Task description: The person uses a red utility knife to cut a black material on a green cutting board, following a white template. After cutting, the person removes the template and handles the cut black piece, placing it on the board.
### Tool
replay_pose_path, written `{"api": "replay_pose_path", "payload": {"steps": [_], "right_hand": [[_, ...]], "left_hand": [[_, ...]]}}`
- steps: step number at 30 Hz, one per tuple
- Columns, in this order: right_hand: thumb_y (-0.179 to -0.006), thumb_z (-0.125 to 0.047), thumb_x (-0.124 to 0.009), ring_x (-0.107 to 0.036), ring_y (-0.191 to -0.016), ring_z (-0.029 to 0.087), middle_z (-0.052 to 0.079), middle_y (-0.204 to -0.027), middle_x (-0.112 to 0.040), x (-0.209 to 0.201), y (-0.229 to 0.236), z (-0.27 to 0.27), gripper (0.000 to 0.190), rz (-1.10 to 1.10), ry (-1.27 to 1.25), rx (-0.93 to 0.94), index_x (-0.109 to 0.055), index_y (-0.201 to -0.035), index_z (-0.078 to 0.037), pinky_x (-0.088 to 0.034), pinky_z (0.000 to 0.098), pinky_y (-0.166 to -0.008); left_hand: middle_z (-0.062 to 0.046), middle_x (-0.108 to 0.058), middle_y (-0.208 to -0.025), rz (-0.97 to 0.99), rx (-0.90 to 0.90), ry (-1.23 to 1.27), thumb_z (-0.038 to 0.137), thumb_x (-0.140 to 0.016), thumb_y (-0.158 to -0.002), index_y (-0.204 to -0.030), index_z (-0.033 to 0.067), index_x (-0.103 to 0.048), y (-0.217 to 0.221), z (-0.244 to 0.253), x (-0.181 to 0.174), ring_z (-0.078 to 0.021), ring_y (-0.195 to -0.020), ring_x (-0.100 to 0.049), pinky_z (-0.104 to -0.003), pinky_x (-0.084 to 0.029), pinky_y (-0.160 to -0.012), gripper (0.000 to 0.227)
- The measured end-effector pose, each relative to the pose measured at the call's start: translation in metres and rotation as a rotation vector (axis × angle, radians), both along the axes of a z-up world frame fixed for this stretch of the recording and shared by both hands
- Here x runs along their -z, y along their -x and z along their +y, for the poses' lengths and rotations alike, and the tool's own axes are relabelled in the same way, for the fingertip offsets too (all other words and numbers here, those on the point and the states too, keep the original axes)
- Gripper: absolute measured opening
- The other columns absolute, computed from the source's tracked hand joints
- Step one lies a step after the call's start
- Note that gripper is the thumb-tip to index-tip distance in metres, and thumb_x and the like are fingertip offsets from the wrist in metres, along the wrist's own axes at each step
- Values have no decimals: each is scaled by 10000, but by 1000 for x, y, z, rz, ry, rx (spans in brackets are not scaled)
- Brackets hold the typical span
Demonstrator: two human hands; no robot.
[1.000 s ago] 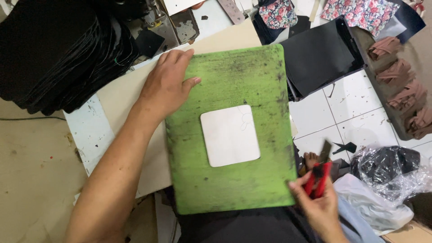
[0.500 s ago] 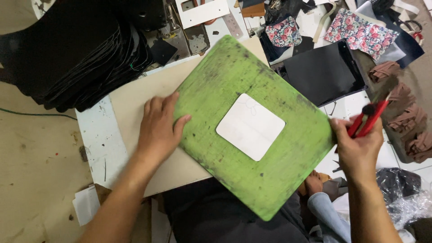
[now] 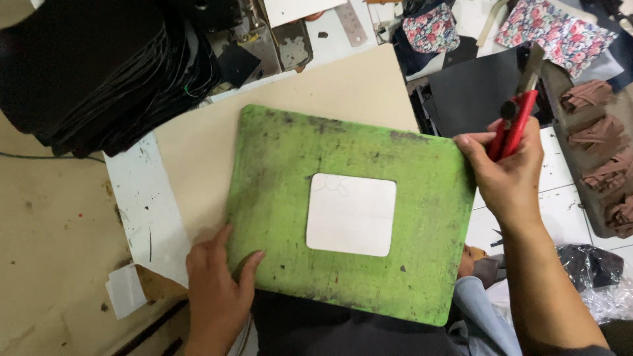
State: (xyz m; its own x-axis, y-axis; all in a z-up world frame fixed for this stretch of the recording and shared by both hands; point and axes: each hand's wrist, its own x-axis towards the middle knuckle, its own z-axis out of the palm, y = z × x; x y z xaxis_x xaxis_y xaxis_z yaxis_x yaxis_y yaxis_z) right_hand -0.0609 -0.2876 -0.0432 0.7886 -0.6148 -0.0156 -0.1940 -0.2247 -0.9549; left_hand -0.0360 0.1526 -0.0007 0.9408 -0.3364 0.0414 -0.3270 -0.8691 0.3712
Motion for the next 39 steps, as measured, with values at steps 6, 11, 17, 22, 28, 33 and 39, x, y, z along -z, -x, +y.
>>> {"api": "replay_pose_path", "payload": {"steps": [6, 11, 17, 22, 28, 33, 39], "right_hand": [[-1006, -6, -768, -676, -891, 124, 123, -967, -710, -5, -20, 18, 411, 59, -3, -100, -393, -1157, -78, -486, 223, -853], [-1025, 2, -791, -642, -990, 177, 150, -1100, -679, -5, -16, 15, 379, 27, 130, -152, -452, -1189, -39, -474, 279, -897], [-1166, -63, -660, -547, -1005, 224, 155, -1169, -575, -12, 19, 13, 184, 23, 290, -72, -525, -1258, 19, -443, 347, -919], [-1192, -162, -521, -509, -630, 157, 104, -811, -560, -37, 49, 29, 199, 178, 231, -113, -590, -1155, 20, -412, 292, -610], [-1075, -106, -586, -605, -684, 176, 150, -1001, -685, -30, 79, 38, 247, 251, 132, -124, -600, -1255, 62, -528, 284, -603], [-1020, -118, -582, -577, -563, 103, 33, -753, -702, -36, 93, 46, 324, 368, 215, -251, -634, -1320, -5, -516, 254, -605], [-944, -99, -693, -754, -1111, 258, 210, -1399, -658, -29, 94, 46, 617, 100, 651, -615, -459, -1513, -53, -634, 389, -943]], "left_hand": [[-267, -548, -1234, 15, -12, -160, 416, -676, -921, -1447, 38, -520, 6, -1, -21, -431, -1158, -517, -546, -405, -1005, 665], [-231, -544, -1382, -57, 394, -51, 266, -669, -990, -1388, 11, -579, -8, -77, -40, -409, -1272, -524, -515, -443, -1106, 480], [-207, -570, -1461, -114, 679, -4, 217, -641, -1042, -1426, 13, -589, -22, -134, -31, -381, -1342, -534, -475, -449, -1159, 438], [-235, -471, -1549, -37, 754, -62, 141, -563, -1024, -1474, 11, -525, -28, -142, -22, -412, -1411, -468, -511, -402, -1198, 470], [-240, -487, -1543, -58, 760, -46, 98, -599, -1009, -1432, 11, -565, -31, -141, -16, -408, -1421, -476, -480, -403, -1216, 434], [-257, -516, -1510, -55, 787, -36, 54, -507, -1011, -1438, -27, -548, -33, -141, -15, -433, -1400, -483, -501, -392, -1214, 437], [-199, -524, -1520, -97, 775, -135, 87, -479, -996, -1472, 27, -534, -32, -141, -10, -379, -1415, -465, -470, -393, -1214, 482]]}}
